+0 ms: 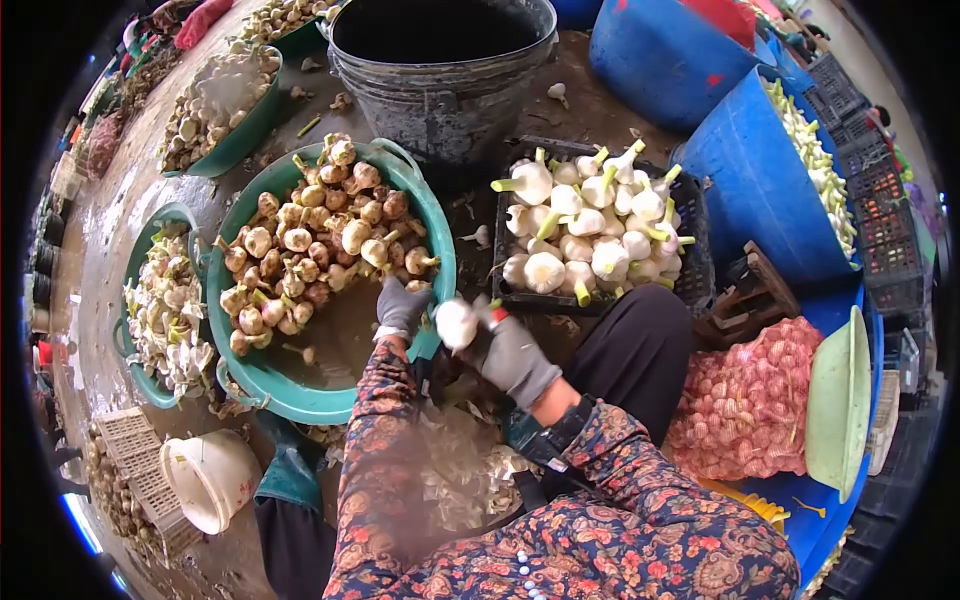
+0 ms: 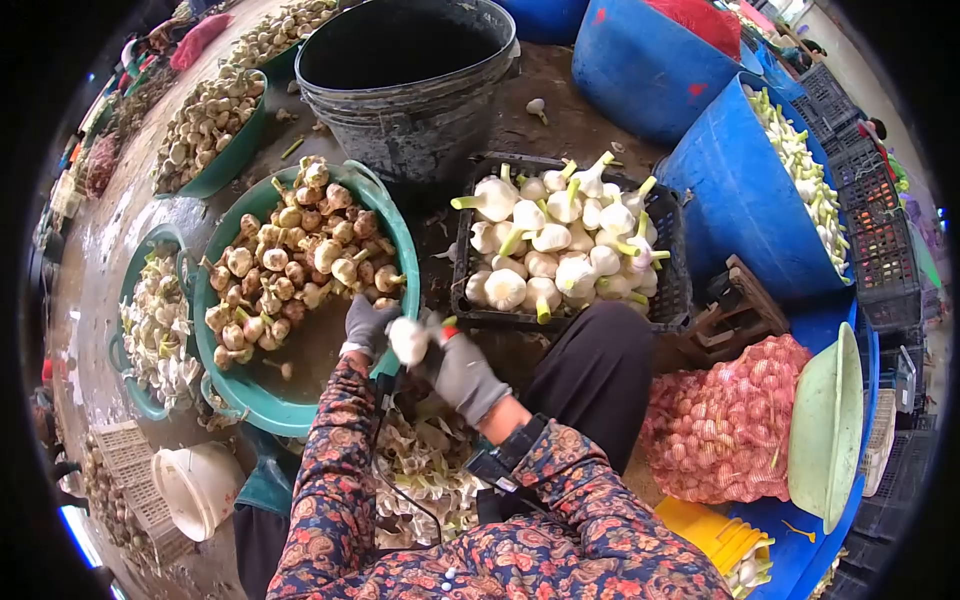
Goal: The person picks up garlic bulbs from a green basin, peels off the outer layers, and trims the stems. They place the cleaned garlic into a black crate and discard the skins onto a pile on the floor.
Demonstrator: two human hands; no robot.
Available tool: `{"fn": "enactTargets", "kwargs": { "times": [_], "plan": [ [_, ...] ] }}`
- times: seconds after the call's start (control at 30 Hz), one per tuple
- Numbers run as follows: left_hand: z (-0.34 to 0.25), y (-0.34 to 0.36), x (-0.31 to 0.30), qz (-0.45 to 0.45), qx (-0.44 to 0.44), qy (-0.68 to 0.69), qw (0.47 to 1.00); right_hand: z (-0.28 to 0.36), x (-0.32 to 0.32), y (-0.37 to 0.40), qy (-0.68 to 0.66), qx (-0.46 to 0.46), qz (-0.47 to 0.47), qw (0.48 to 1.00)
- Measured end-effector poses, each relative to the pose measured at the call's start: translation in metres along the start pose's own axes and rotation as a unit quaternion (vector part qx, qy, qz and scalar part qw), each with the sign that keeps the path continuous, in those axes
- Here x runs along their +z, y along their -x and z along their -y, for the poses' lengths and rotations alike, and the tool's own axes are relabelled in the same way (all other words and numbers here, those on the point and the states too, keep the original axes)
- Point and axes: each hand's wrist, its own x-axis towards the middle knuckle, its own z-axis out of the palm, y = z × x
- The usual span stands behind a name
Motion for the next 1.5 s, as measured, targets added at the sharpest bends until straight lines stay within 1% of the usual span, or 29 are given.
{"fn": "enactTargets", "kwargs": {
  "times": [0.03,0.1,0.13,0.17,0.2,0.23,0.3,0.37,0.4,0.43,0.5,0.57,0.63,0.67,0.73,0.8,0.9,0.97,1.0,1.03,1.1,1.17,1.2,1.23,1.3,1.37,1.43,1.47,1.5],
  "plan": [
    [0.006,0.006,-0.011,0.008,-0.009,0.037,0.999,0.026,0.034,0.015,-0.078,0.036,0.032,0.996],
    [0.038,0.008,-0.013,0.038,-0.097,0.358,0.928,0.054,0.034,0.024,-0.171,-0.01,0.213,0.962],
    [0.05,0.014,-0.03,0.154,-0.081,0.496,0.85,0.06,0.03,0.022,-0.208,-0.026,0.237,0.949],
    [0.061,0.036,-0.031,0.091,0.019,0.584,0.807,0.065,0.026,0.021,-0.243,-0.043,0.263,0.933],
    [0.059,0.05,-0.037,0.048,-0.055,0.681,0.729,0.064,0.03,0.024,-0.209,-0.028,0.235,0.949],
    [0.069,0.06,-0.051,0.198,-0.038,0.764,0.613,0.054,0.041,0.033,0.028,-0.082,0.115,0.99],
    [0.038,0.103,-0.062,0.08,-0.08,0.749,0.653,0.016,0.029,0.021,0.354,-0.092,0.014,0.931],
    [0.006,0.143,-0.071,0.072,-0.081,0.692,0.713,-0.033,0.024,0.021,0.447,-0.311,0.089,0.834],
    [0.018,0.148,-0.06,0.068,0.0,0.671,0.738,-0.044,0.024,0.024,0.453,-0.259,0.06,0.851],
    [-0.003,0.171,-0.06,-0.01,-0.033,0.59,0.807,-0.05,0.024,0.028,0.459,-0.205,0.03,0.864],
    [0.026,0.176,-0.04,-0.059,0.064,0.444,0.892,-0.045,0.029,0.035,0.445,-0.167,-0.018,0.88],
    [0.0,0.206,-0.065,-0.01,0.139,0.395,0.908,-0.042,0.028,0.038,0.497,-0.149,-0.031,0.854],
    [0.017,0.21,-0.065,-0.029,0.168,0.289,0.942,-0.039,0.023,0.042,0.576,-0.155,-0.009,0.803],
    [0.014,0.215,-0.072,-0.083,0.196,0.228,0.95,-0.039,0.026,0.048,0.597,-0.152,-0.005,0.787],
    [0.002,0.223,-0.085,-0.145,0.22,0.107,0.959,-0.041,0.033,0.055,0.636,-0.135,0.005,0.759],
    [0.005,0.225,-0.087,-0.141,0.227,0.118,0.956,-0.039,0.034,0.056,0.7,-0.14,0.026,0.7],
    [0.009,0.224,-0.09,-0.114,0.205,0.172,0.957,-0.043,0.021,0.047,0.687,-0.176,0.081,0.701],
    [0.012,0.224,-0.092,-0.094,0.182,0.228,0.952,-0.041,0.01,0.039,0.653,-0.164,0.111,0.731],
    [0.015,0.223,-0.092,-0.042,0.156,0.337,0.927,-0.037,0.005,0.033,0.519,-0.02,0.123,0.846],
    [0.017,0.222,-0.093,0.012,0.128,0.441,0.888,-0.036,0.008,0.034,0.358,0.125,0.128,0.917],
    [0.022,0.221,-0.091,0.003,0.112,0.412,0.904,-0.039,0.012,0.039,0.344,0.132,0.122,0.922],
    [0.022,0.219,-0.085,-0.033,0.124,0.386,0.914,-0.04,0.024,0.047,0.554,-0.004,0.057,0.831],
    [0.023,0.219,-0.082,-0.038,0.125,0.366,0.921,-0.043,0.028,0.054,0.606,-0.107,0.084,0.783],
    [0.023,0.22,-0.083,-0.036,0.123,0.366,0.922,-0.042,0.026,0.053,0.606,-0.105,0.081,0.784],
    [0.023,0.219,-0.087,0.018,0.082,0.33,0.94,-0.038,0.022,0.048,0.716,-0.124,0.091,0.681],
    [0.033,0.215,-0.086,0.054,0.058,0.367,0.927,-0.04,0.012,0.041,0.71,-0.131,0.114,0.683],
    [0.039,0.212,-0.087,0.138,0.041,0.519,0.843,-0.044,0.002,0.033,0.565,-0.04,0.144,0.811],
    [0.038,0.213,-0.086,0.151,0.055,0.54,0.826,-0.049,0.001,0.033,0.49,0.006,0.125,0.863],
    [0.038,0.213,-0.085,0.151,0.055,0.54,0.826,-0.05,0.001,0.032,0.49,0.005,0.126,0.863]
  ]
}}
